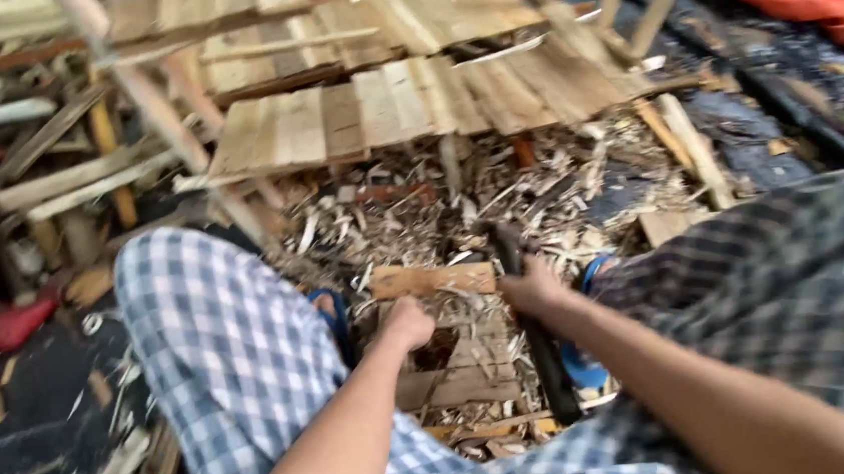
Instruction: Assembling a multi-tiered wooden structure by aligning slats onto a frame.
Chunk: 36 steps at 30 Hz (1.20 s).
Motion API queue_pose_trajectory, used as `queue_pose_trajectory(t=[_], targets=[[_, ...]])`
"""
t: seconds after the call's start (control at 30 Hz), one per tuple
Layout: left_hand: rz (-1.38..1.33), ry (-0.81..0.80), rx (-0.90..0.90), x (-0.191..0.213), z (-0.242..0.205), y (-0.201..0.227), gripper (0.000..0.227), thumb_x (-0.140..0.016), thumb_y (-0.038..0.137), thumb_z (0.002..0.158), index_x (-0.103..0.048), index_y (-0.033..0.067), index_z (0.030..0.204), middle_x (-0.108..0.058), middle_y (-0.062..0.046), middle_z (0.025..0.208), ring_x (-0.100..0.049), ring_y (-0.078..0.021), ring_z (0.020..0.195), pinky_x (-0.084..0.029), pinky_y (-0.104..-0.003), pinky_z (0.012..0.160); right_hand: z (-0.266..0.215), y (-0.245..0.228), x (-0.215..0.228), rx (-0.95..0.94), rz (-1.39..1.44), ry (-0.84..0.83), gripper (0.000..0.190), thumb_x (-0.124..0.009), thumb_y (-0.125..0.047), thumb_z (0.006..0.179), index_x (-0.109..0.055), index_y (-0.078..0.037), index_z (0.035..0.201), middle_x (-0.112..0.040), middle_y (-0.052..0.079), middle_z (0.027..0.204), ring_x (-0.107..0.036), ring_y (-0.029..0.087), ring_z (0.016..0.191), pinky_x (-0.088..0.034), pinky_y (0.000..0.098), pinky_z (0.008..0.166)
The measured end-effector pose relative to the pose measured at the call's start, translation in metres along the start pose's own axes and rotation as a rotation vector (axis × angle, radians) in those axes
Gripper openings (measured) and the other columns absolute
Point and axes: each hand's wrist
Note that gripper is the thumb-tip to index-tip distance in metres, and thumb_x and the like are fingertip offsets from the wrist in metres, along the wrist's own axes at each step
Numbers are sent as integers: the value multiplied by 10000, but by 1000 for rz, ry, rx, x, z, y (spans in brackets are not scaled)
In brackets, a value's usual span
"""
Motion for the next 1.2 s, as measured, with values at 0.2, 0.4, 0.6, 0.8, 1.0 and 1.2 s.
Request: queue_pose_trajectory(t=[0.2, 0.4, 0.6, 0.8, 1.0, 1.2], targets=[[151, -118, -58, -25, -34, -2, 263, -553, 206, 807, -795, 149, 893, -751, -162, 1052, -690, -366, 1115, -572, -463, 925, -68, 29, -42, 290, -320, -294, 608, -712, -396, 842, -452, -284, 1381, -722, 157, 1137, -711, 394, 1086, -584, 570, 910], [182, -228, 17, 29, -118, 66, 426, -576, 212, 858, -684, 42, 1233, -654, -213, 1296, -590, -368, 1281, -502, -495, 1064, -76, -5, -26, 231, -262, -248, 608, -601, -367, 911, -370, -341, 1473, -736, 208, 1091, -706, 419, 1089, -560, 558, 920], [240, -236, 66, 39, -128, 81, 388, -562, 241, 867, -691, 63, 1186, -655, -211, 1281, -614, -374, 1247, -538, -518, 1002, -77, -18, -27, 297, -204, -224, 582, -551, -315, 939, -389, -242, 1493, -737, 258, 1024, -711, 479, 1017, -562, 581, 865], [188, -298, -4, 24, -105, 69, 438, -571, 213, 864, -664, -32, 1214, -650, -290, 1187, -640, -453, 1140, -548, -567, 906, -94, -25, -21, 294, -369, -350, 569, -509, -323, 985, -260, -223, 1487, -707, 275, 1070, -700, 484, 1033, -546, 607, 908], [541, -484, -87, 9, -103, 68, 483, -537, 223, 824, -680, -7, 1224, -669, -157, 1284, -661, -361, 1109, -536, -490, 967, -100, -12, -26, 176, -773, -487, 985, -530, -91, 1032, 212, -284, 1650, -627, 75, 809, -554, 162, 582, -528, 291, 494], [558, -587, -47, -3, -98, 61, 262, -569, 254, 916, -697, 77, 1060, -668, -66, 930, -593, -185, 738, -505, -380, 759, -111, -15, -11, 31, -614, -627, 1016, -576, -214, 1027, 229, -316, 1639, -729, 126, 1066, -659, 156, 708, -557, 262, 575]])
Point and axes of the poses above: each hand's wrist, its own z-axis towards the middle knuckle, its own x-axis out of the back of the hand, y = z × x
